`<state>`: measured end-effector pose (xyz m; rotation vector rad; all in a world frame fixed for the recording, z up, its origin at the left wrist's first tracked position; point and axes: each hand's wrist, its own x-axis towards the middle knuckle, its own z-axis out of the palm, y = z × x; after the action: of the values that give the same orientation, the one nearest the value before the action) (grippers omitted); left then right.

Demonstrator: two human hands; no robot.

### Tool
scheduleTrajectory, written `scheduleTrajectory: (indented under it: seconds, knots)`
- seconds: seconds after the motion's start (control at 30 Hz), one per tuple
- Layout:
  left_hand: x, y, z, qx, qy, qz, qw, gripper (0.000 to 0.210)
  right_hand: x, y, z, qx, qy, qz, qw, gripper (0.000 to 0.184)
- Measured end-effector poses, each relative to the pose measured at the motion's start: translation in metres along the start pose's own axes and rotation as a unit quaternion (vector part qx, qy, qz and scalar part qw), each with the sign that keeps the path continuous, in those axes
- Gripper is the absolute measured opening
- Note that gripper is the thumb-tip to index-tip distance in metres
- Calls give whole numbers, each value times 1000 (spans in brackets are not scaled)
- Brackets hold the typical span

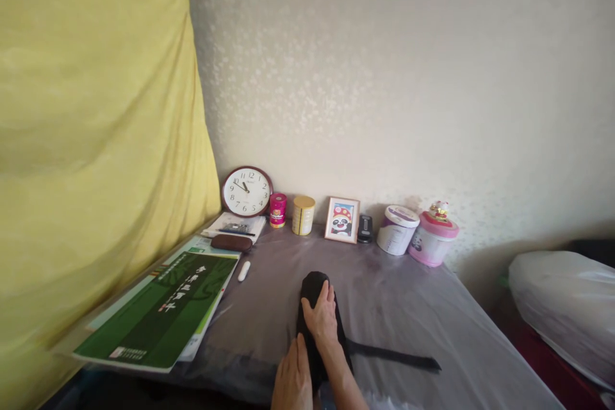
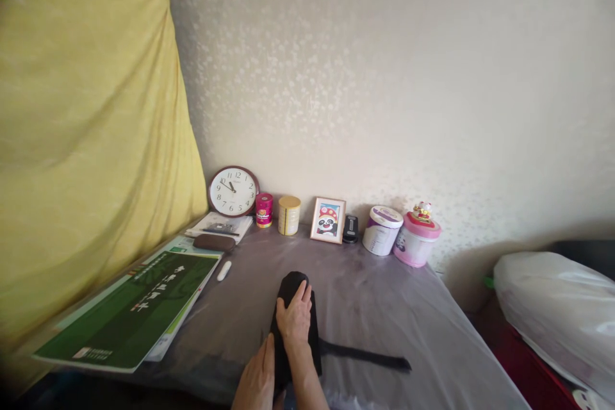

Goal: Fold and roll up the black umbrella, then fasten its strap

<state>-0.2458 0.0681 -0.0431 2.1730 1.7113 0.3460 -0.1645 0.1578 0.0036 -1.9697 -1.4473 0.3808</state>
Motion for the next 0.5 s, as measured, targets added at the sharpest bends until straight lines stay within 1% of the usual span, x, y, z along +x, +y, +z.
scheduleTrajectory:
  seconds: [0.17, 0.23, 0.37, 0.5]
  knots:
    - [-3, -3, 5, -17, 35, -1, 999, 82, -4, -11, -8, -45, -31, 21, 998, 73]
    - [-4, -3, 7, -25, 39, -7, 999, 81, -5, -14, -11, -52, -39, 24, 998, 72]
    - [-1, -5, 12, -38, 42, -24, 998, 76, -9, -16, -13, -58, -39, 29, 997, 72]
    - [1, -6, 16, -58, 56, -19, 997, 66, -15, -18, -12, -73, -31, 17, 997, 75]
